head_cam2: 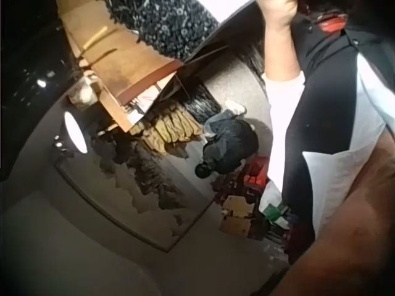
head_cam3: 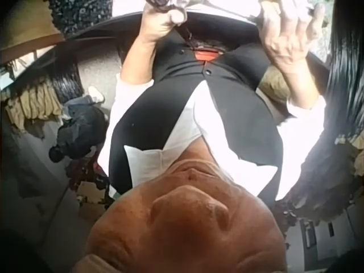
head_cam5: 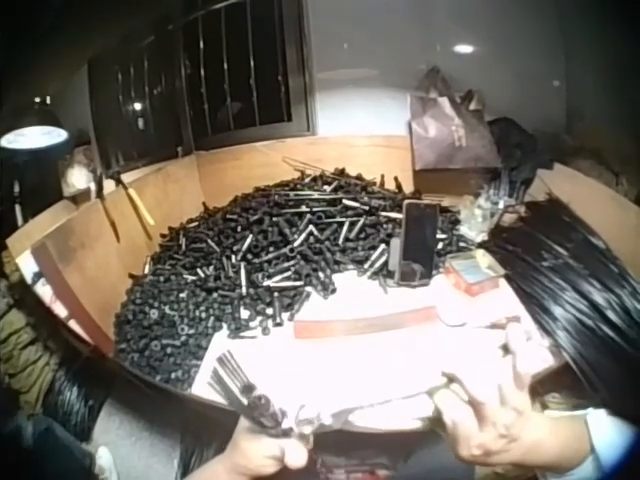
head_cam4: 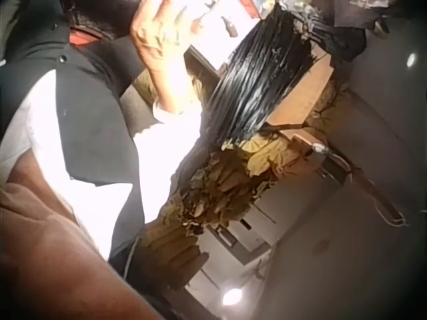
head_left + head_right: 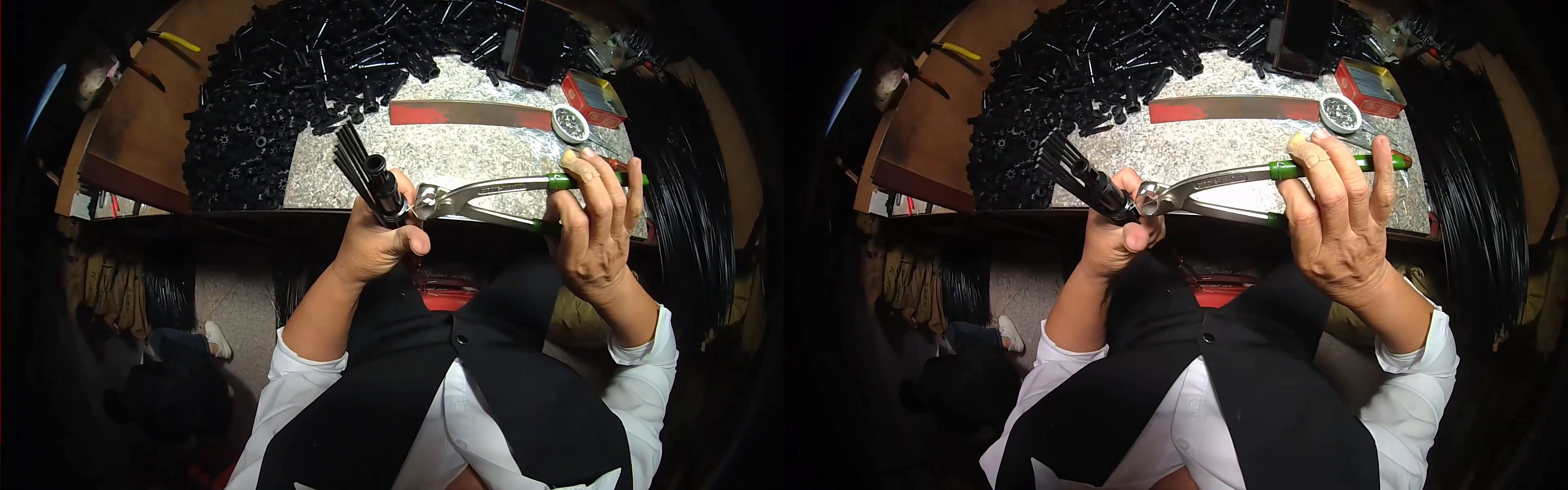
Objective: Assembling small plastic components and securing them onto wire bundles using pliers at a workbench.
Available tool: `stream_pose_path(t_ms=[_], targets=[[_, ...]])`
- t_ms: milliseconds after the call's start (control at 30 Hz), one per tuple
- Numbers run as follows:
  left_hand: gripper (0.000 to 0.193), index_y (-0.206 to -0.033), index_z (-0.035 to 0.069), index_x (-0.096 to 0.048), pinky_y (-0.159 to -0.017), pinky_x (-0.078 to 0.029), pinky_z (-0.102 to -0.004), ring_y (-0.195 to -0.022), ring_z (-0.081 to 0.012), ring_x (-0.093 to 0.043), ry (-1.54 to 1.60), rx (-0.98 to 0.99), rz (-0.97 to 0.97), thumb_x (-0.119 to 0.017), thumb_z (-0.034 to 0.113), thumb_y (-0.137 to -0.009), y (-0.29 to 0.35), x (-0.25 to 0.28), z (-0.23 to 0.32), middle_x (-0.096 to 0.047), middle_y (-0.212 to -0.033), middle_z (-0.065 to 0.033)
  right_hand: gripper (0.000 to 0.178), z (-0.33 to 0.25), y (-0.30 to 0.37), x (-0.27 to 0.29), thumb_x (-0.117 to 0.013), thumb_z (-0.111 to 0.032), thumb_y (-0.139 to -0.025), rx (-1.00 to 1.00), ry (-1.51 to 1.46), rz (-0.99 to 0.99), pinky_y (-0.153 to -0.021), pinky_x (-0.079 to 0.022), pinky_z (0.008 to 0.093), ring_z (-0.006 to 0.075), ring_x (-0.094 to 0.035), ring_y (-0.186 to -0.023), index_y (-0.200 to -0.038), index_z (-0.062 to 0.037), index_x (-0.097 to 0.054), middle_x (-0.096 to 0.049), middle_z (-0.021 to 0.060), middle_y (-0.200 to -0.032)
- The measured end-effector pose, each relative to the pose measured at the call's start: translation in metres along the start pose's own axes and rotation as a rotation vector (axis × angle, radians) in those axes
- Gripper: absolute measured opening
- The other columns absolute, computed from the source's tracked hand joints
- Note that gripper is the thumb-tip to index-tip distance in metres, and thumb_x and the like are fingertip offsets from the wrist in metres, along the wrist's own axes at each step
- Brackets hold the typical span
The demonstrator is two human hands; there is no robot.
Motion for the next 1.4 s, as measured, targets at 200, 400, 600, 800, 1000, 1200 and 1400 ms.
stream_pose_path(t_ms=[200,400,600,800,1000,1200,1400], targets=[[0.053,-0.079,0.011,-0.043,-0.058,-0.030,-0.0223,-0.065,-0.0060,-0.034,-0.027,-0.001,0.083,-0.085,0.038,-0.059,0.001,0.005,-0.001,-0.037,-0.071,0.0066,0.018,-0.004,-0.001,-0.004,-0.063,-0.002,-0.077,-0.011,-0.089,-0.080,-0.100,-0.036,0.0526,0.0317,-0.055,-0.106,-0.089,-0.0050,-0.051,-0.055,0.0162,-0.111],[0.056,-0.086,0.009,-0.040,-0.045,-0.036,-0.0204,-0.052,-0.0076,-0.045,-0.152,-0.046,0.114,-0.084,0.034,-0.064,0.002,0.009,-0.005,-0.051,-0.071,-0.0024,0.015,-0.005,0.005,-0.002,-0.060,-0.009,-0.073,0.024,-0.024,0.015,-0.085,-0.041,0.0443,0.0261,-0.055,-0.095,-0.084,-0.0072,-0.050,-0.056,0.0112,-0.103],[0.052,-0.079,0.009,-0.046,-0.056,-0.033,-0.0211,-0.063,-0.0056,-0.039,-0.128,-0.091,0.172,-0.086,0.036,-0.059,0.007,0.008,-0.002,-0.042,-0.072,0.0055,0.025,0.003,0.009,-0.013,-0.067,-0.001,-0.069,-0.071,-0.433,-0.274,-0.070,-0.044,0.0385,0.0306,-0.054,-0.079,-0.083,-0.0055,-0.047,-0.054,0.0159,-0.092],[0.064,-0.084,0.005,-0.052,-0.057,-0.041,-0.0203,-0.064,-0.0068,-0.049,-0.088,-0.166,0.062,-0.084,0.048,-0.048,0.014,-0.007,0.016,-0.050,-0.075,0.0015,0.031,0.001,0.032,-0.024,-0.075,-0.011,-0.075,-0.319,-1.170,-0.619,-0.058,-0.042,0.0331,0.0257,-0.053,-0.065,-0.079,-0.0028,-0.045,-0.053,0.0114,-0.075],[0.066,-0.096,0.001,-0.067,-0.053,-0.037,-0.0212,-0.059,-0.0072,-0.050,-0.307,-0.260,-0.209,-0.082,0.047,-0.051,0.008,-0.027,0.024,-0.057,-0.070,0.0004,0.024,-0.043,0.092,-0.036,-0.062,-0.006,-0.086,-0.738,-2.160,-1.590,-0.054,-0.051,0.0279,0.0177,-0.063,-0.059,-0.101,-0.0017,-0.044,-0.062,0.0090,-0.073],[0.068,-0.089,0.000,-0.066,-0.055,-0.041,-0.0224,-0.063,-0.0087,-0.054,-0.384,-0.169,-0.224,-0.079,0.057,-0.054,0.003,-0.028,0.029,-0.066,-0.081,-0.0061,0.046,-0.024,0.059,-0.024,-0.071,-0.013,-0.081,-0.409,-1.699,-1.215,-0.049,-0.048,0.0296,0.0168,-0.062,-0.056,-0.111,0.0013,-0.039,-0.060,0.0082,-0.067],[0.071,-0.096,-0.002,-0.064,-0.057,-0.037,-0.0213,-0.066,-0.0071,-0.050,-0.263,-0.023,-0.050,-0.083,0.047,-0.048,0.002,-0.016,0.029,-0.059,-0.078,-0.0008,0.039,0.004,0.025,0.004,-0.068,-0.006,-0.077,-0.182,-0.760,-0.393,-0.081,-0.046,0.0401,0.0362,-0.057,-0.093,-0.110,0.0032,-0.049,-0.053,0.0234,-0.105]])
Point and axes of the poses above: each hand's wrist, its own y-axis away from the middle knuckle, its own x-axis out of the back of the hand, z = x × y, the point moved 7 cm from there along -y, towards the middle knuckle
